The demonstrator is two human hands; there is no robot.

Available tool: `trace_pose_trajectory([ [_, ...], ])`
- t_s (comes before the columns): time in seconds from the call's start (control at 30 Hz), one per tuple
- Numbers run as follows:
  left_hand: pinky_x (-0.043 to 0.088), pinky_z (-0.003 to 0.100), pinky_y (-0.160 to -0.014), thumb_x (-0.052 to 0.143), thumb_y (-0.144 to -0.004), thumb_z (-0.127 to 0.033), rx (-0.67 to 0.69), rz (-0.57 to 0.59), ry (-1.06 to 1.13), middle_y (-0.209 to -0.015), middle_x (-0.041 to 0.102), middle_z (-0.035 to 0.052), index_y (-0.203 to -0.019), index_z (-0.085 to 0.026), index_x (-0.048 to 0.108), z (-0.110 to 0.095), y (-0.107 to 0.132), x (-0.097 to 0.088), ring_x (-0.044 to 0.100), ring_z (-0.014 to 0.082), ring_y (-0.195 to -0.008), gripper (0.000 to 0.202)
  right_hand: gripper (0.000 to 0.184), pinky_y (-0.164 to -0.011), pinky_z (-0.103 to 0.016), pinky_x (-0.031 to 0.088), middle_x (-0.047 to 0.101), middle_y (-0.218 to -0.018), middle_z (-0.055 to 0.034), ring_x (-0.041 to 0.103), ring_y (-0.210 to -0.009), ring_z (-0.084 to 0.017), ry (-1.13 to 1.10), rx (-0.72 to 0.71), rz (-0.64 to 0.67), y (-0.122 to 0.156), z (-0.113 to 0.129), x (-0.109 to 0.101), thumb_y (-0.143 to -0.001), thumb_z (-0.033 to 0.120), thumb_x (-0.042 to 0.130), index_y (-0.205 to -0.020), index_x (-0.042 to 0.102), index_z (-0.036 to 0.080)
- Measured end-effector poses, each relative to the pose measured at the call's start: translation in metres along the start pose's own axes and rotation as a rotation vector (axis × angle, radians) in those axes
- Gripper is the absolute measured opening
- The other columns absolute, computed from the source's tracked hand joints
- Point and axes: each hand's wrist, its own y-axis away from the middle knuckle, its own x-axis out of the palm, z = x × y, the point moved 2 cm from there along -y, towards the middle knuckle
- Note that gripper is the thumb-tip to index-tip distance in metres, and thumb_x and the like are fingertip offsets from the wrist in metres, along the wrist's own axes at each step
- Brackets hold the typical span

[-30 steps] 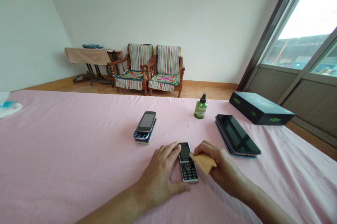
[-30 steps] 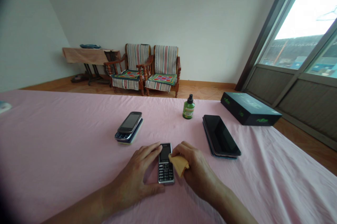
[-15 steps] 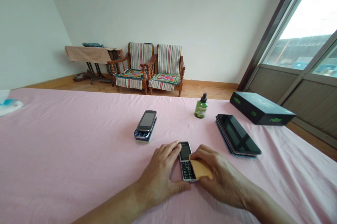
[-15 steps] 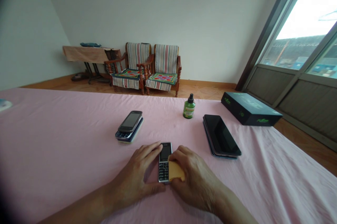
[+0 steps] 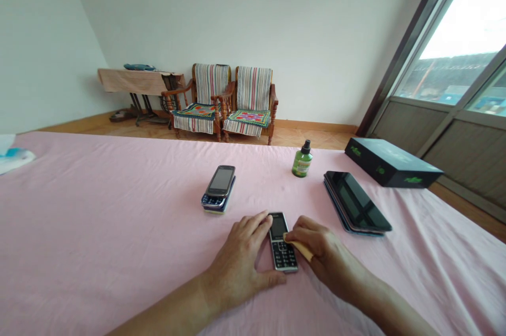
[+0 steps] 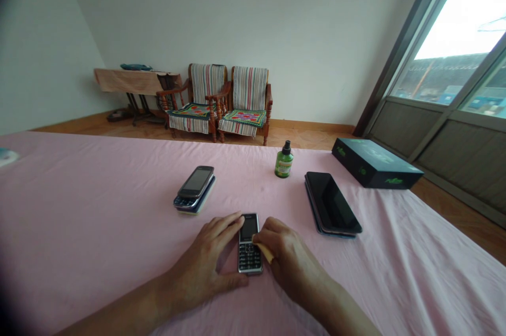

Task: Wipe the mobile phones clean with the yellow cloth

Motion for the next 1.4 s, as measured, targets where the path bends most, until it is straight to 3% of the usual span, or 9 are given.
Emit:
trace_pose_trajectory([
  [0.2, 0.032, 0.057, -0.111, 0.084, -0.064, -0.053, -0.016, 0.019, -0.006, -0.149, 0.042, 0.0162, -0.143, -0.018, 0.044, -0.002, 0.000, -0.002, 0.039, 0.0376, -0.135, 0.094, 0.029, -0.067, -0.025, 0.044, 0.056, -0.083, -0.0028, 0.059, -0.073, -0.013, -0.039, 0.016, 0.118, 0.002, 0.007, -0.008, -0.091, 0.004, 0.048, -0.083, 0.071, 0.019],
  [0.43, 0.032, 0.056, -0.112, 0.082, -0.066, -0.056, -0.007, 0.027, -0.028, -0.149, 0.042, 0.0175, -0.143, -0.016, 0.044, -0.001, 0.000, -0.001, 0.039, 0.0370, -0.135, 0.095, 0.031, -0.065, -0.025, 0.042, 0.056, -0.081, -0.0039, 0.057, -0.074, -0.015, 0.004, 0.029, 0.019, -0.001, 0.006, -0.004, -0.089, -0.001, 0.046, -0.085, 0.072, 0.017],
  [0.7, 0.031, 0.055, -0.113, 0.081, -0.066, -0.058, -0.033, 0.058, -0.053, -0.150, 0.040, 0.0183, -0.143, -0.013, 0.043, -0.003, 0.000, -0.002, 0.038, 0.0368, -0.136, 0.096, 0.033, -0.066, -0.021, 0.042, 0.058, -0.083, -0.0012, 0.059, -0.074, -0.011, -0.048, 0.011, 0.117, 0.002, 0.009, -0.008, -0.086, -0.004, 0.049, -0.081, 0.071, 0.019],
  [0.9, 0.030, 0.052, -0.115, 0.080, -0.067, -0.059, -0.046, 0.084, -0.079, -0.152, 0.037, 0.0182, -0.145, -0.012, 0.040, -0.003, 0.000, -0.002, 0.035, 0.0355, -0.138, 0.099, 0.037, -0.068, -0.024, 0.042, 0.061, -0.084, -0.0018, 0.060, -0.077, -0.013, -0.012, 0.074, 0.006, 0.005, -0.001, -0.011, -0.080, -0.007, 0.049, -0.089, 0.072, 0.021],
  [1.07, 0.029, 0.052, -0.115, 0.078, -0.068, -0.060, -0.058, 0.096, -0.081, -0.152, 0.037, 0.0178, -0.145, -0.012, 0.040, -0.004, -0.001, -0.002, 0.034, 0.0352, -0.138, 0.099, 0.041, -0.068, -0.024, 0.042, 0.062, -0.085, -0.0013, 0.060, -0.078, -0.013, -0.047, 0.056, -0.012, 0.006, -0.005, -0.009, -0.077, -0.008, 0.049, -0.094, 0.071, 0.021],
  [1.4, 0.030, 0.053, -0.114, 0.083, -0.066, -0.053, -0.043, 0.072, -0.069, -0.151, 0.038, 0.0179, -0.144, -0.012, 0.041, -0.003, 0.000, -0.002, 0.036, 0.0354, -0.137, 0.098, 0.028, -0.065, -0.024, 0.042, 0.060, -0.083, -0.0026, 0.059, -0.073, -0.013, -0.076, 0.076, 0.002, 0.004, 0.001, 0.000, -0.083, -0.002, 0.049, -0.075, 0.066, 0.018],
])
